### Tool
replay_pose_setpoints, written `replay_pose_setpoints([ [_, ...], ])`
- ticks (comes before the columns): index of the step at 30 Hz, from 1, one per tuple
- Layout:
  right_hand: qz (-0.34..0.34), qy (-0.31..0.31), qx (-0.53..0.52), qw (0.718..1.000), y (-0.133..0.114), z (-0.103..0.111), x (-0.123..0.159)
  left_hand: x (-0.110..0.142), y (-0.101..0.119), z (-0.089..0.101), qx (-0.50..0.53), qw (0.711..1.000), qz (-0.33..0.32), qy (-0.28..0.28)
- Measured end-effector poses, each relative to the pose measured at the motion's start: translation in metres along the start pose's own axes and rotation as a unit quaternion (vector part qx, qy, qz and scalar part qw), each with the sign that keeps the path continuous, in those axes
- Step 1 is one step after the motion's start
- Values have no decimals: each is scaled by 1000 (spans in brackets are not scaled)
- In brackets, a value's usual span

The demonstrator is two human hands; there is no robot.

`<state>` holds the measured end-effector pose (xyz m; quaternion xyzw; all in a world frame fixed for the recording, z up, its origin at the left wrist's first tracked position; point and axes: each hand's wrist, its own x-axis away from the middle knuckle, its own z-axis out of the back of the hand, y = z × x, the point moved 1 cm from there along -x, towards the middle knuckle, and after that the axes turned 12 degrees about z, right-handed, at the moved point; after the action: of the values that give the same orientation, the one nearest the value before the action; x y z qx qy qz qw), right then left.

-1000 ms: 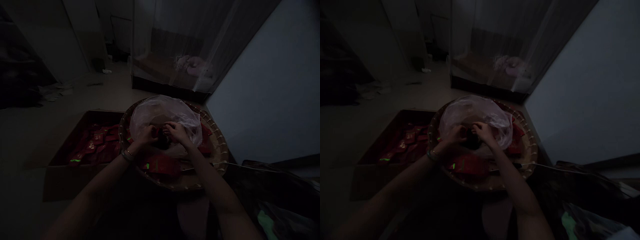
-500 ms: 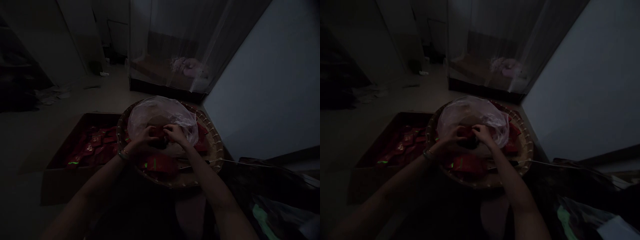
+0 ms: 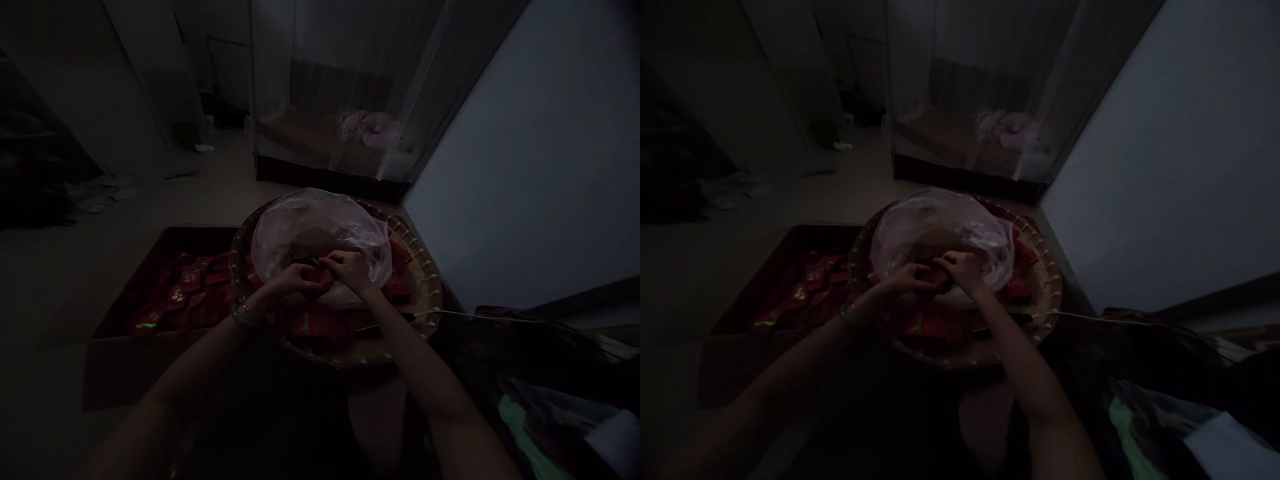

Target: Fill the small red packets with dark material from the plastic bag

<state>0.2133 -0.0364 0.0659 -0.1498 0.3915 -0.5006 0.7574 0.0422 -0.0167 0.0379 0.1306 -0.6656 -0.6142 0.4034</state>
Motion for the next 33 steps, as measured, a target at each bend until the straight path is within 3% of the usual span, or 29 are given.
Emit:
replay_pose_setpoints([
  [2, 12, 0, -18, 1000, -4, 2, 1, 2, 2, -5, 22, 999, 10, -24],
  [5, 9, -8, -17, 1000, -10, 5, 4, 3, 5, -14, 58, 998, 22, -8],
  [9, -74, -47, -66, 994, -7, 11, 10, 3, 4, -19, 90, 995, 34, 41],
  [12, -129, -40, -150, 979, 1, 15, 17, 2, 2, -16, 74, 996, 28, 36],
  [16, -136, 8, -200, 970, 9, 13, 22, 1, 0, -8, 26, 999, -1, 23],
  [20, -140, 9, -220, 965, 10, 5, 23, 2, -1, -5, -9, 1000, 2, 8],
  [24, -135, 5, -203, 970, 15, 11, 23, 3, -3, -8, 43, 998, 37, 12],
  [26, -139, -40, -180, 973, 21, 24, 28, 1, -3, -9, 90, 994, 52, 23],
  [29, -95, -236, -77, 964, 30, 46, 51, -2, -2, -10, 162, 984, 72, 13],
  [31, -72, -359, 39, 930, 36, 55, 74, -4, -2, -10, 212, 973, 90, -13],
  [33, -93, -398, 177, 896, 41, 57, 97, -6, -3, -9, 250, 963, 101, -28],
])
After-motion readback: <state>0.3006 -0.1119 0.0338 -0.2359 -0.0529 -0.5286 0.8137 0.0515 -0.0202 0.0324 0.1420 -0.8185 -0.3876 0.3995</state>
